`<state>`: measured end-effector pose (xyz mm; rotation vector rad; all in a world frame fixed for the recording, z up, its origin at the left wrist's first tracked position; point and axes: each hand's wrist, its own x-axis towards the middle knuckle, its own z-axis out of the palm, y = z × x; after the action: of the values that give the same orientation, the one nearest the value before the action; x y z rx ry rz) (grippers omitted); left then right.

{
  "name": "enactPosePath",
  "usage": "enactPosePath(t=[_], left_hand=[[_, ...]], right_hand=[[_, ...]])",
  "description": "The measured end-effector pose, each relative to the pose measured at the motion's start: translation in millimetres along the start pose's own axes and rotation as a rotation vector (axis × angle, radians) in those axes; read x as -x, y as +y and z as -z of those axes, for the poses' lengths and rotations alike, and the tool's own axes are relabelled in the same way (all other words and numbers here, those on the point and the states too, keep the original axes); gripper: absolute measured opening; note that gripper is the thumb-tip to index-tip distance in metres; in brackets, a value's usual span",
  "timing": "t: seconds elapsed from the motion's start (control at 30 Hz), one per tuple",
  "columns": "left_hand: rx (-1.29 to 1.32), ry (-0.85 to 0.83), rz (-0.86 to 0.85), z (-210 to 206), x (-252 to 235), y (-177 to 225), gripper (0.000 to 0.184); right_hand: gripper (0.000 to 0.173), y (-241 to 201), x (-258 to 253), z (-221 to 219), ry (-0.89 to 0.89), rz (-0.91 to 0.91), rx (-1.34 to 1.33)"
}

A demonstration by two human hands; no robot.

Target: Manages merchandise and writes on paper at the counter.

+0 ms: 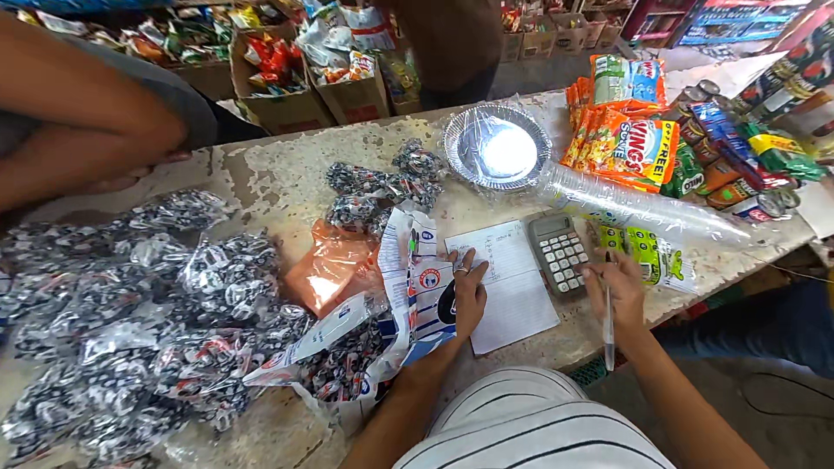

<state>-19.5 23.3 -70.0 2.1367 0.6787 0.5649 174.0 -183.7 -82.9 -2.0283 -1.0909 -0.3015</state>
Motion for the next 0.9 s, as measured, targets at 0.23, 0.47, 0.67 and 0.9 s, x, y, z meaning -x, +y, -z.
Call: enactPosePath(t=[0.23,0.47,0.67,0.9], left_hand=[[0.004,0.03,-0.063,-2,3,-3,0.034],[0.007,0.017,-0.049,1,0,1,0.036],[-0.038,0.027,-0.063,-3,1,-1,0.035],[-0.086,0.021,-0.06,-4,0,-3,0.041]], right_hand=[[0.024,-15,-6,-20,-0.036,0.031,0.09],[0.019,-4,5,-11,-0.063,0.037,0.022],[0.02,1,22,11,-0.049,0.002,-0.088],[0.023,-1,5,36,0.124,-0.028,-0.053]])
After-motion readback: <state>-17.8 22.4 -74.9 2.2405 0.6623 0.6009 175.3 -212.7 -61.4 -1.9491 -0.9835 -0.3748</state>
